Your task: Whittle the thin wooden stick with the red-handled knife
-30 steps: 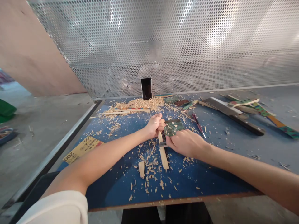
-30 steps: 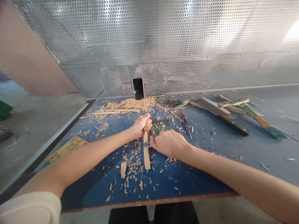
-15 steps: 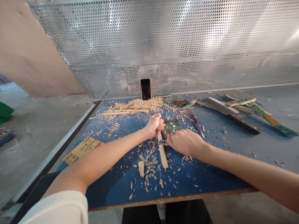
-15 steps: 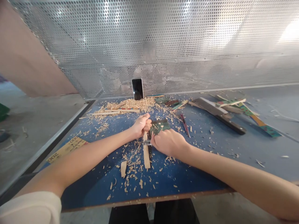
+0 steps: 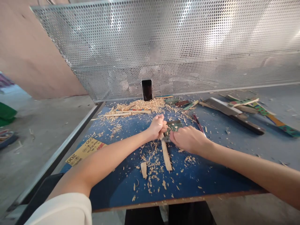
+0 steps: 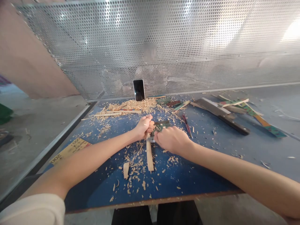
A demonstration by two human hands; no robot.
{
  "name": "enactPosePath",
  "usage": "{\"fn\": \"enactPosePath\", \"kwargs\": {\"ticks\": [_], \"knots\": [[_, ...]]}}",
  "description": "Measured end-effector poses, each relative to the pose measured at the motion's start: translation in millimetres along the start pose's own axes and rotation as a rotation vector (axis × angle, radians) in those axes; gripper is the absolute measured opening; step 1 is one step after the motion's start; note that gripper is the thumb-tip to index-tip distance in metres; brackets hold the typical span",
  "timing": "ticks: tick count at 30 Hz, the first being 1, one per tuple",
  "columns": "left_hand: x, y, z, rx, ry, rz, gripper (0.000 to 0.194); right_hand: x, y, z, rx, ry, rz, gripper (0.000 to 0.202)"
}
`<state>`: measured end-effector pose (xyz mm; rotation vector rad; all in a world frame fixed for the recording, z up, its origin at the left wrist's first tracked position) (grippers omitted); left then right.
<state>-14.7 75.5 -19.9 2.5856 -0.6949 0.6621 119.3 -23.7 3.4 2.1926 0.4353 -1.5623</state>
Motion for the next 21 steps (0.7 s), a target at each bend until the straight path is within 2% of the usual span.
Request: {"fn": "enactPosePath", "kwargs": {"ticks": [5,11,16,21], "knots": [[1.1,-2,1,-0.007,-0.003,-0.003,0.03,0,5,0,-0.034,0.0,-0.05,0.05],[1.1,-1,0,-0.014,-0.006,0.001,0.033,-16,-11,-8,0.014,0.008,0.035,0.043],[2.4,2,-2,-0.03,0.007,-0.006,0.031,-8,-6,-3,0.007,0.017,0.027,0.048],[0.8,0,-1,-0.022,0.018,0.005,0.036,1,5,-3,-0.079,0.031,-0.037,0.045]]}}
Point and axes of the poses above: each hand's wrist, its own y-axis away from the middle knuckle, its own x-axis out of the palm, z = x × y, the point moved 1 cm from there along -y, towards the middle knuckle, and after that the axes turned 11 degrees about z, right-handed, at the moved point
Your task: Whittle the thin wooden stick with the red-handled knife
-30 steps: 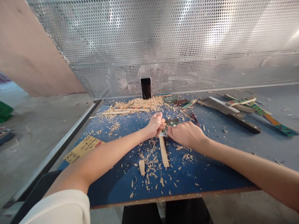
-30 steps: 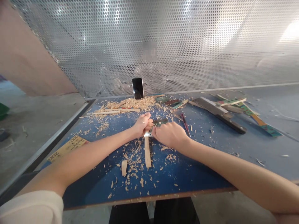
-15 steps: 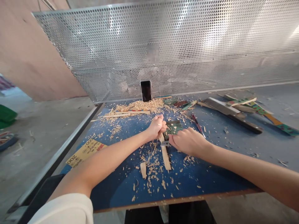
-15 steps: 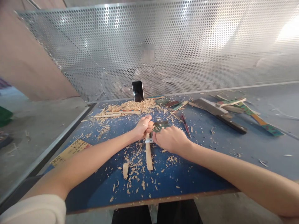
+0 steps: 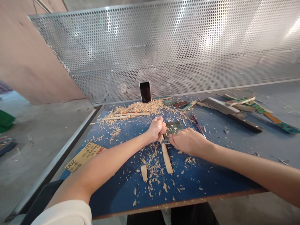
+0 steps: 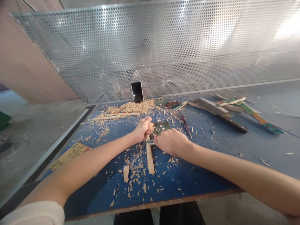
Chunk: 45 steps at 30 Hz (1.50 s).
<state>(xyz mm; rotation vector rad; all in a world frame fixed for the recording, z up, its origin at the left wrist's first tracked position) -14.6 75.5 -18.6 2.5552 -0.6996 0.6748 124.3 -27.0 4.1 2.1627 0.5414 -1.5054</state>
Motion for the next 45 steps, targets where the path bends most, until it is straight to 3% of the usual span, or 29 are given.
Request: {"fn": "enactPosePath", "kwargs": {"ticks": [6,11,15,24,32,37,41,45], "knots": [[-2.7,-2,0,0.023,0.015,-0.01,0.035,1,11,2,0.012,-0.037,-0.072,0.053],[-1.7,-2,1,0.031,-0.012,-0.003,0.033,-5,-8,-11,0.055,0.025,-0.059,0.038],[-2.2,-2,2,0.022,-0.026,0.001,0.029,-6,-17,-14,0.062,0.068,-0.038,0.038],[-0.9,-1,-1,0.014,0.025,-0.006,0.035,2,8,4,-0.017,0.031,-0.129,0.049],[2.1,2,-2,0.011,0.002,0.009,0.038,-13,-4,-9,0.049,0.007,0.035,0.041],[2.2,4,-1,0.028,0.002,-0.007,0.029,-13,2,-9,-0.035,0.021,0.053,0.042],[11.9,12,-17,0.11,-0.018,0.023,0.03,-9,4,-13,-0.029,-0.031,-0.026,0.046],[38.7,38,-50,0.297,-0.071,0.146,0.033,-8,4,-15,0.015,-0.122,-0.141,0.053]]}}
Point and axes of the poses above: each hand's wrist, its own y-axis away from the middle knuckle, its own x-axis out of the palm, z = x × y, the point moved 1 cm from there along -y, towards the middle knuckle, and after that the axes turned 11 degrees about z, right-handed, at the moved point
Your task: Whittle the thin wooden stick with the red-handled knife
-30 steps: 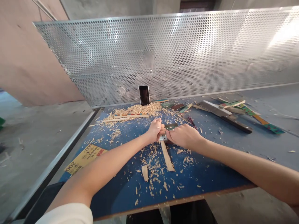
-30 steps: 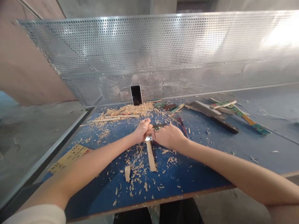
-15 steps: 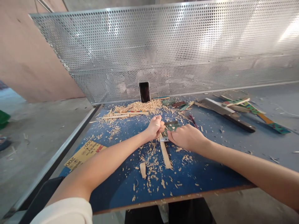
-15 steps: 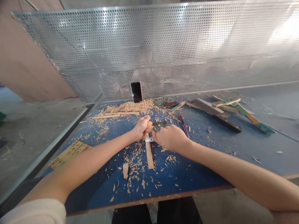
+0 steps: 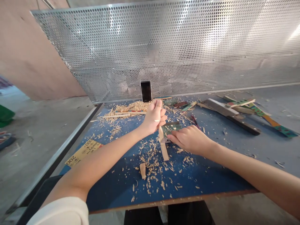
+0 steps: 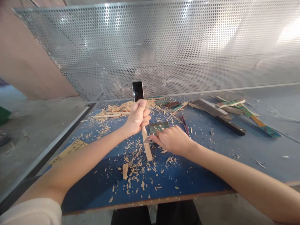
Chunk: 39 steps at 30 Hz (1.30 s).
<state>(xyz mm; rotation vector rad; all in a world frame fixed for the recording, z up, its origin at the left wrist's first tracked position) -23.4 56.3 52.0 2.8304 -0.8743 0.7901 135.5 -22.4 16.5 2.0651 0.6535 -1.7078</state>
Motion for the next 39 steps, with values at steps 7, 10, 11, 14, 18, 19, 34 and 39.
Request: {"fn": "enactPosePath", "kwargs": {"ticks": [7,10,11,14,18,19,34,39], "knots": [[37.6,28,-30,0.107,-0.014,0.04,0.023,-1,-1,-2,-0.066,-0.147,-0.062,0.053],[37.9,30,-28,0.125,-0.021,0.055,0.022,0,-1,-3,-0.063,-0.152,-0.079,0.054],[37.2,29,-28,0.124,-0.023,0.062,0.023,1,-1,-3,-0.056,-0.145,-0.081,0.054],[34.6,24,-29,0.092,-0.045,0.097,0.026,1,-2,-4,-0.029,-0.112,-0.059,0.055],[28.1,12,-27,0.016,-0.121,0.184,0.034,1,-9,-7,0.004,-0.073,-0.035,0.052],[25.6,8,-26,0.002,-0.142,0.209,0.037,1,-12,-8,0.005,-0.061,-0.038,0.051],[19.1,-12,-9,0.132,-0.424,0.259,0.047,-2,-12,-21,0.02,0.03,-0.044,0.059],[20.4,-13,-6,0.135,-0.449,0.228,0.044,3,-11,-16,0.006,0.074,-0.054,0.057]]}}
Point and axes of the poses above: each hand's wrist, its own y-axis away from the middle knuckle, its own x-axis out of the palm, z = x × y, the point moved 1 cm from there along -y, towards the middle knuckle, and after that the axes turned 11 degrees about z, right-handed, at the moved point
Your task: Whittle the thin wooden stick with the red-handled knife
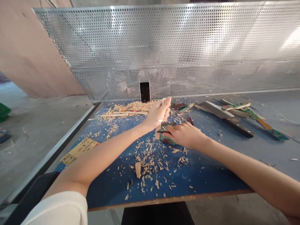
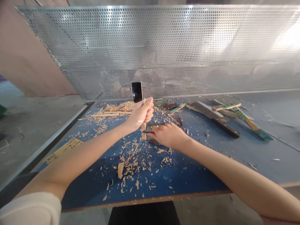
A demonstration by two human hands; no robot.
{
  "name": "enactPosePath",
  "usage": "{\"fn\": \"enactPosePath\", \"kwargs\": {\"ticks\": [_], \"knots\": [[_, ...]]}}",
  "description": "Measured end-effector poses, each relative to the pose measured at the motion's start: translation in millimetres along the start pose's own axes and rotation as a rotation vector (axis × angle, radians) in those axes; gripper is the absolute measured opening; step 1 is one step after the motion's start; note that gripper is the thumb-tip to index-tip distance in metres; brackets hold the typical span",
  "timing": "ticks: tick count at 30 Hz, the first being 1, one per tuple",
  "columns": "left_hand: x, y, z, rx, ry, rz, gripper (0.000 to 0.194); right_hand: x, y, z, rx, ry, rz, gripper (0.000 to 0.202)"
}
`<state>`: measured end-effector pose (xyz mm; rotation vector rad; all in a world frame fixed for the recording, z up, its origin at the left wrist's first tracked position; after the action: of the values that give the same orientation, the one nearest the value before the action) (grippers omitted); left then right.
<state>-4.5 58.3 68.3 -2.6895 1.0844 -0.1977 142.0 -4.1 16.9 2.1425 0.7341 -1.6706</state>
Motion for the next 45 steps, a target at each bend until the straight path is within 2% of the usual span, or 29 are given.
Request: {"fn": "enactPosePath", "kwargs": {"ticks": [5,10,16,22,29,34,39,41,45], "knots": [[-5.5,1,3,0.042,0.025,-0.086,0.044,1,0,0,0.019,-0.038,-0.036,0.057],[-7.6,0,6,0.046,0.041,-0.127,0.042,1,-4,0,0.027,-0.058,-0.018,0.055],[4.6,4,2,0.061,0.018,-0.13,0.042,0,-1,3,0.054,-0.058,-0.023,0.058],[13.4,4,0,0.05,0.01,-0.162,0.043,-6,2,12,0.097,-0.068,0.028,0.056],[6.8,1,5,0.112,-0.001,-0.278,0.043,0,7,34,0.254,-0.105,0.044,0.059],[0.9,2,6,0.107,-0.046,-0.319,0.041,3,5,38,0.249,-0.165,0.04,0.057],[-2.9,2,10,0.111,-0.09,-0.412,0.04,7,3,39,0.268,-0.226,0.04,0.057],[-4.8,2,9,0.083,-0.09,-0.374,0.04,7,3,38,0.262,-0.243,0.052,0.056],[-11.8,16,-6,-0.035,-0.2,-0.12,0.038,4,4,33,0.242,-0.241,0.072,0.056]]}}
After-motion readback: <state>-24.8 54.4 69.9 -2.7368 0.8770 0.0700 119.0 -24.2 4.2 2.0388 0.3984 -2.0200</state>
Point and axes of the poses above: each hand's wrist, its own y-axis away from the middle knuckle, its own x-axis out of the palm, z = x × y, the point moved 1 cm from there along -y, towards the middle knuckle, and after that the axes turned 11 degrees about z, right-handed, at the moved point
